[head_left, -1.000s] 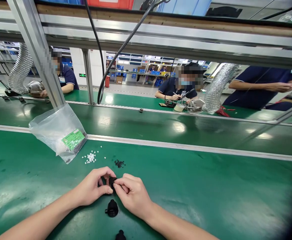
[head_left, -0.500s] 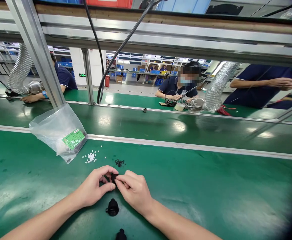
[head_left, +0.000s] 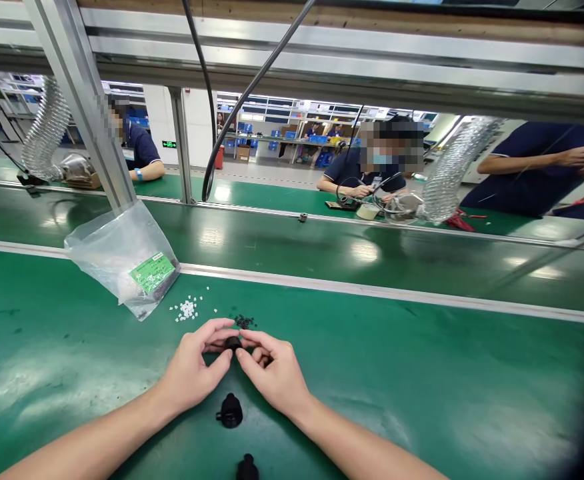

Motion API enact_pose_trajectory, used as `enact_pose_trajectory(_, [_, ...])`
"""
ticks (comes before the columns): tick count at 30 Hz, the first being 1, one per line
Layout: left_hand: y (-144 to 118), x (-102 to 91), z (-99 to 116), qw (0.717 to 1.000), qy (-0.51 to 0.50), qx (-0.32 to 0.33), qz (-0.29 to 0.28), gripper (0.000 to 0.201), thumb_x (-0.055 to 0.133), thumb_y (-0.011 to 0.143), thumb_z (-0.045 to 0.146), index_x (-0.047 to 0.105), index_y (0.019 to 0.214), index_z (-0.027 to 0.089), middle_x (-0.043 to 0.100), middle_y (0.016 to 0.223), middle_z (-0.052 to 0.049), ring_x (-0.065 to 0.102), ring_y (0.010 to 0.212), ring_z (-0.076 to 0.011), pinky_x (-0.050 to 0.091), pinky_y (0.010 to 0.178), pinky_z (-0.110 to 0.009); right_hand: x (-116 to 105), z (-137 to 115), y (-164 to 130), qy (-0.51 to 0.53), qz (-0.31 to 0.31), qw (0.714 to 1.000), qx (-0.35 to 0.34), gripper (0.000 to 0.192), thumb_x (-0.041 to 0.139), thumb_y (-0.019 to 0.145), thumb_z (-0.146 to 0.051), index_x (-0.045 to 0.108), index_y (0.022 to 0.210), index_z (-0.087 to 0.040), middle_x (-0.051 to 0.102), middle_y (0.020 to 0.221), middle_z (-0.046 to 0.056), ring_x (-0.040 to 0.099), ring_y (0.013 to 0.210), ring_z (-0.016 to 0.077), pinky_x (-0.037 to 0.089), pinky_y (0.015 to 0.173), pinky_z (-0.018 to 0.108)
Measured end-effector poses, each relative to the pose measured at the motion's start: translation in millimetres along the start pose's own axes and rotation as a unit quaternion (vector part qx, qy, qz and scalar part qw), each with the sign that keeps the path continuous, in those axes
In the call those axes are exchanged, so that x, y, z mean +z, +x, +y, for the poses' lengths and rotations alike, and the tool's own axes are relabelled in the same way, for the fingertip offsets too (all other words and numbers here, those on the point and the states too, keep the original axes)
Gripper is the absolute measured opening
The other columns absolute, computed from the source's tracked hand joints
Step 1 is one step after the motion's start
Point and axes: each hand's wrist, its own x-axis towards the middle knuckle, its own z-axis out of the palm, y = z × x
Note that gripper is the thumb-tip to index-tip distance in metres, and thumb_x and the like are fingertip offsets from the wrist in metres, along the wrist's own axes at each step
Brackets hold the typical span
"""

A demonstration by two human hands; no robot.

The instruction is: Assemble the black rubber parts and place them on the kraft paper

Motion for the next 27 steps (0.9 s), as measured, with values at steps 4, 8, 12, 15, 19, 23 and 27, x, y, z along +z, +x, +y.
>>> enact_pose_trajectory(4, [-2.2,2.1,-0.9,1.0,0.008,-0.002,0.026,0.042,0.064,0.09,0.02,0.061,0.132,0.023,0.079,0.124,-0.009,0.078,0.108,-0.0241,0.066,0.092,-0.036,-0.1,-2.9,-0.7,-0.019,0.005,1.0,-0.011,0.018,0.069,0.086,-0.029,0.079,0.095,-0.018,0.065,0.059,-0.002,0.055,0.048,0.0113,0.044,0.048,0.02])
enact_pose_trajectory(8, [-3.2,3.5,-3.6,1.0,-0.003,-0.008,0.03,0.046,0.064,0.089,0.019,0.062,0.134,0.023,0.08,0.121,-0.007,0.08,0.104,-0.0235,0.069,0.087,-0.034,0.7,-6.0,-0.7,-0.029,0.01,0.999,-0.022,0.016,0.069,0.085,-0.028,0.078,0.094,-0.018,0.067,0.064,-0.001,0.055,0.049,0.011,0.045,0.049,0.02])
enact_pose_trajectory(12, [-3.6,5.1,-5.7,0.999,-0.013,-0.017,0.026,0.05,0.064,0.088,0.018,0.062,0.138,0.021,0.08,0.123,-0.008,0.079,0.105,-0.0244,0.067,0.092,-0.036,0.0,-9.9,-0.1,-0.037,-0.002,0.999,-0.019,0.015,0.067,0.086,-0.028,0.077,0.09,-0.018,0.067,0.065,-0.001,0.053,0.049,0.0102,0.043,0.048,0.02])
enact_pose_trajectory(15, [-4.0,5.8,-4.4,0.999,-0.027,-0.036,0.024,0.055,0.065,0.087,0.019,0.061,0.141,0.019,0.079,0.124,-0.009,0.079,0.104,-0.0251,0.068,0.09,-0.037,-0.8,-12.4,-0.6,-0.039,-0.011,0.999,-0.014,0.015,0.066,0.086,-0.027,0.076,0.087,-0.017,0.066,0.065,-0.001,0.052,0.049,0.0104,0.043,0.048,0.02])
enact_pose_trajectory(19, [-3.6,5.6,1.7,0.996,-0.036,-0.075,0.022,0.059,0.067,0.085,0.022,0.061,0.143,0.017,0.08,0.122,-0.011,0.08,0.1,-0.0255,0.068,0.086,-0.036,-0.1,-12.8,-3.1,-0.04,-0.019,0.999,-0.013,0.013,0.064,0.087,-0.027,0.073,0.085,-0.017,0.064,0.066,-0.001,0.054,0.052,0.0113,0.044,0.049,0.02])
enact_pose_trajectory(23, [-0.5,4.1,4.0,0.994,-0.038,-0.102,0.01,0.063,0.067,0.083,0.022,0.059,0.145,0.014,0.08,0.121,-0.013,0.079,0.102,-0.0256,0.066,0.086,-0.035,-0.8,-10.1,-4.9,-0.068,-0.032,0.997,-0.014,0.014,0.062,0.09,-0.027,0.071,0.085,-0.018,0.064,0.067,-0.001,0.054,0.053,0.0118,0.044,0.051,0.021])
enact_pose_trajectory(27, [1.6,-5.1,1.5,0.996,0.005,-0.09,-0.016,0.055,0.064,0.082,0.018,0.064,0.137,0.016,0.081,0.116,-0.011,0.079,0.098,-0.0243,0.065,0.08,-0.033,-9.2,-3.8,-4.3,-0.151,-0.09,0.982,-0.074,0.017,0.065,0.095,-0.033,0.076,0.098,-0.02,0.065,0.067,-0.002,0.055,0.055,0.013,0.043,0.056,0.024])
